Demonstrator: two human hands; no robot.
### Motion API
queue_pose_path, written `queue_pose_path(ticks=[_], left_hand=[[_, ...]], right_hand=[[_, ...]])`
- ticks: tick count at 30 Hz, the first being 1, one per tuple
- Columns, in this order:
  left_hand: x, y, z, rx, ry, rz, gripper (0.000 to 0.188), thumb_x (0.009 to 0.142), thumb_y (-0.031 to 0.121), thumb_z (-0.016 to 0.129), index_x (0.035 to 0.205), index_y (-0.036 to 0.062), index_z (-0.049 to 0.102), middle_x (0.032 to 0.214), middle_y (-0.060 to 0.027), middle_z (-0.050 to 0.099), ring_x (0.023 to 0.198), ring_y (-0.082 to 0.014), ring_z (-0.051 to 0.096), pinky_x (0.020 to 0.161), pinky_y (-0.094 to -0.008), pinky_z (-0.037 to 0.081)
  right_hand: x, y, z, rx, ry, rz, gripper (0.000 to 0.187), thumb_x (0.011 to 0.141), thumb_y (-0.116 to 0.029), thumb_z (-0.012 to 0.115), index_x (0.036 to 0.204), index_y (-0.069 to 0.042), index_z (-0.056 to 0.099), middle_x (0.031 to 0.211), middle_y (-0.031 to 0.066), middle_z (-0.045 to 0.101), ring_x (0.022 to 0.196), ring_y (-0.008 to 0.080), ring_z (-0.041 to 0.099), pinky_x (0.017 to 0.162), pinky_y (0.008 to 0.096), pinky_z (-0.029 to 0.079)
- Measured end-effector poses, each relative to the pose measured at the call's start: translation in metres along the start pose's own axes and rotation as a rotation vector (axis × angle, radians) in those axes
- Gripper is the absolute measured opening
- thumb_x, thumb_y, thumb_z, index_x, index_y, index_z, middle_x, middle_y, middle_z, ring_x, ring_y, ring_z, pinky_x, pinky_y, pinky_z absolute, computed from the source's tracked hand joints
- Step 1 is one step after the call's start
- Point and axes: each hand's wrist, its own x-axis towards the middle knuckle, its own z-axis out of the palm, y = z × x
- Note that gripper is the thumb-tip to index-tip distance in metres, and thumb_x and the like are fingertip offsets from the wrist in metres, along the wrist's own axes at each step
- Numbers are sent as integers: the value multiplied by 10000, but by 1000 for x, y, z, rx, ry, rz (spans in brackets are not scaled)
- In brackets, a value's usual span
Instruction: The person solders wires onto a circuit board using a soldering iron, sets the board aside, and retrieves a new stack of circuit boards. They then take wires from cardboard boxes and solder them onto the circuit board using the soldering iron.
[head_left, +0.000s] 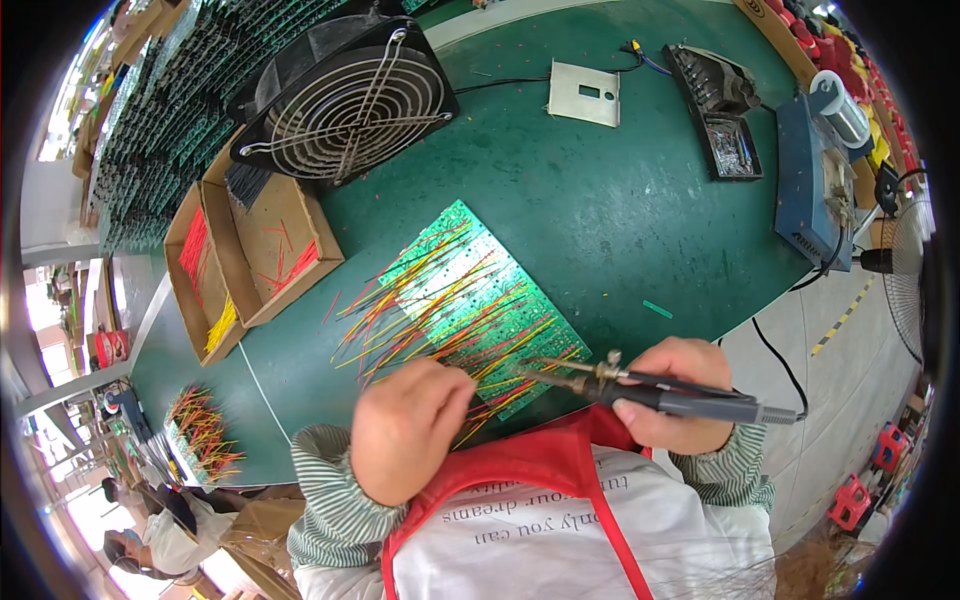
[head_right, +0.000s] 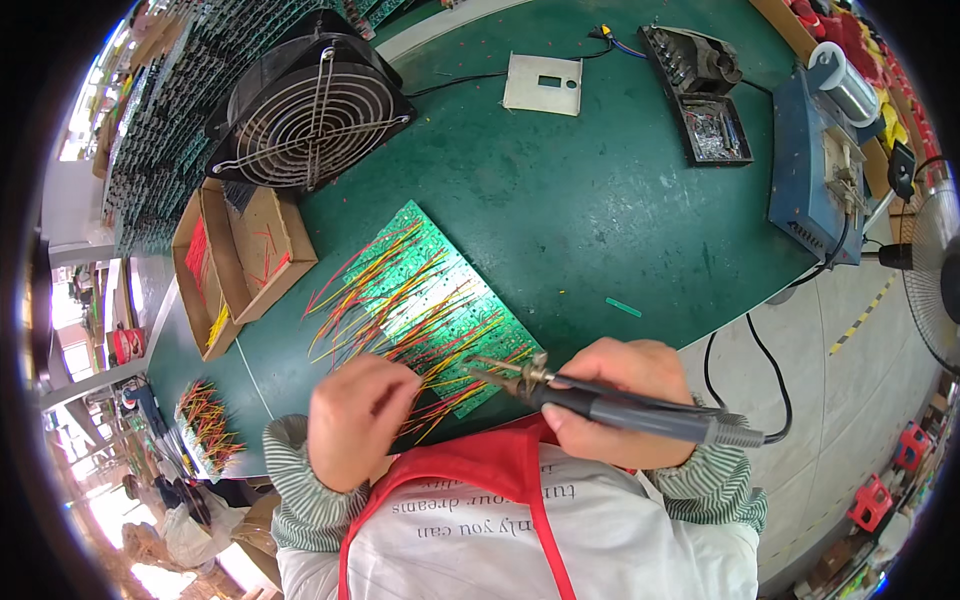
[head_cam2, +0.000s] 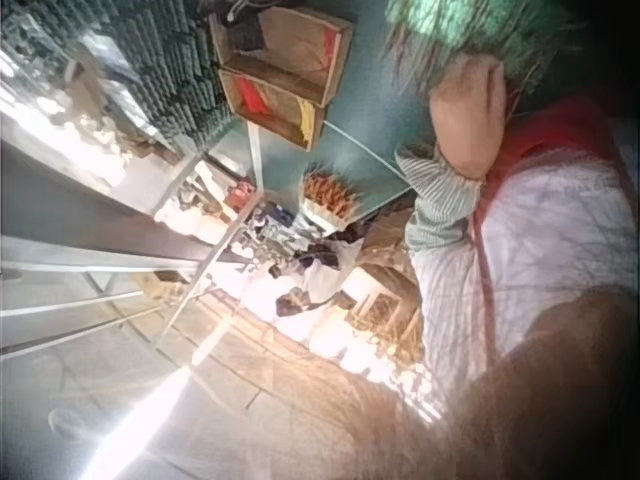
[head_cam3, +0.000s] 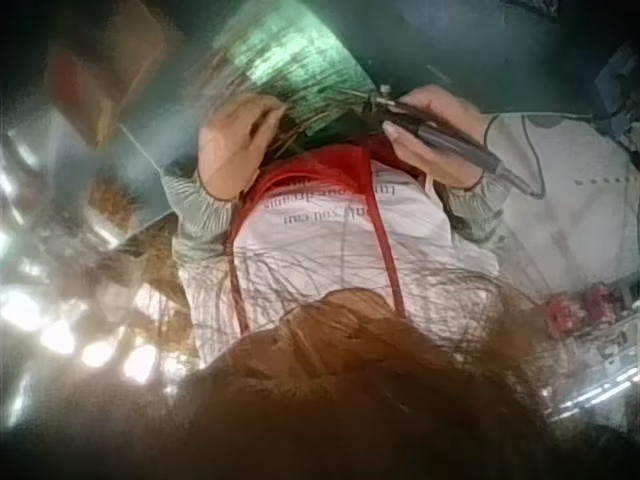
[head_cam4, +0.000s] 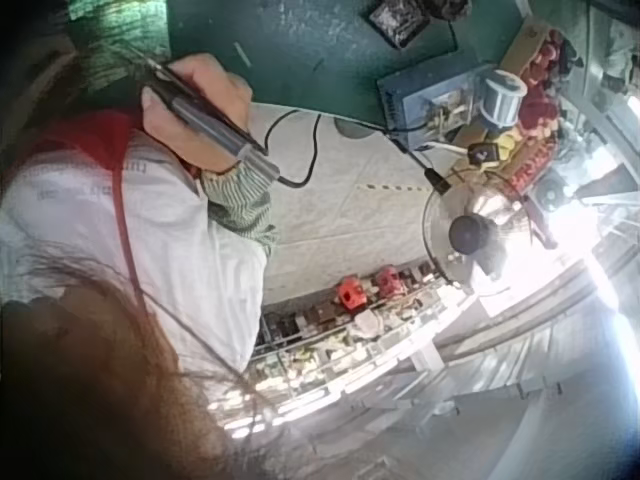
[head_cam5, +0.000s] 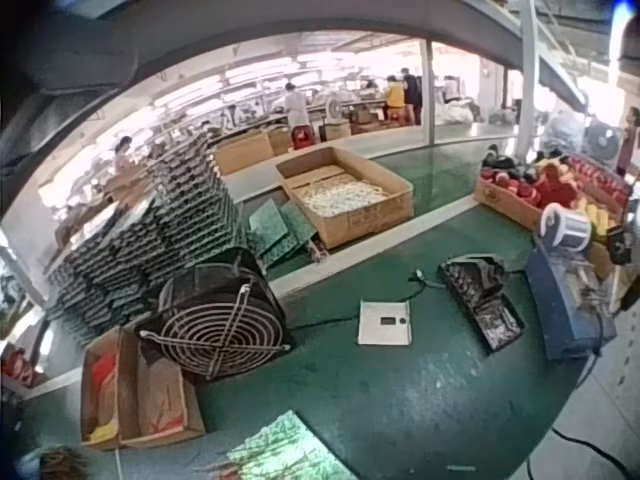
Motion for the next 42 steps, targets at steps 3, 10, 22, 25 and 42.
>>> queue_pose_path(ticks=[3, 10, 22, 25, 42], left_hand=[[-14, -7, 14, -118, -45, -21, 92, 763, 20, 656, 849, 19, 627, 770, -116, 580, 685, -302, 589, 598, -374, 479], [-18, -13, 28, -156, -34, -94, 83, 763, 32, 664, 836, 24, 624, 768, -112, 577, 691, -301, 585, 609, -375, 479], [-21, -11, 28, -16, 26, -1, 70, 783, 34, 668, 835, 1, 635, 749, -120, 593, 627, -271, 591, 572, -341, 476], [-22, -8, 26, -12, 29, 39, 67, 784, 26, 658, 840, 0, 634, 750, -127, 599, 661, -300, 597, 597, -360, 481], [-21, -13, 25, -76, -58, -40, 78, 798, 55, 639, 853, 24, 594, 764, -117, 585, 690, -313, 590, 608, -387, 482]], right_hand=[[4, -4, 11, 42, -57, 23, 193, 696, -73, 736, 802, -21, 583, 590, 41, 600, 470, 147, 582, 455, 257, 430], [3, -2, 19, 56, -74, 57, 176, 718, -67, 716, 799, -13, 569, 608, 46, 616, 481, 134, 592, 456, 254, 426], [6, -3, 21, 47, -65, 25, 165, 720, -55, 704, 791, -13, 560, 597, 52, 608, 468, 142, 581, 446, 260, 418], [6, -1, 21, 51, -66, 18, 166, 718, -53, 704, 790, -13, 559, 596, 51, 606, 467, 142, 580, 446, 261, 418], [5, 1, 25, 22, -106, 79, 187, 695, -89, 723, 784, -32, 569, 596, 44, 608, 481, 158, 597, 454, 265, 436]])
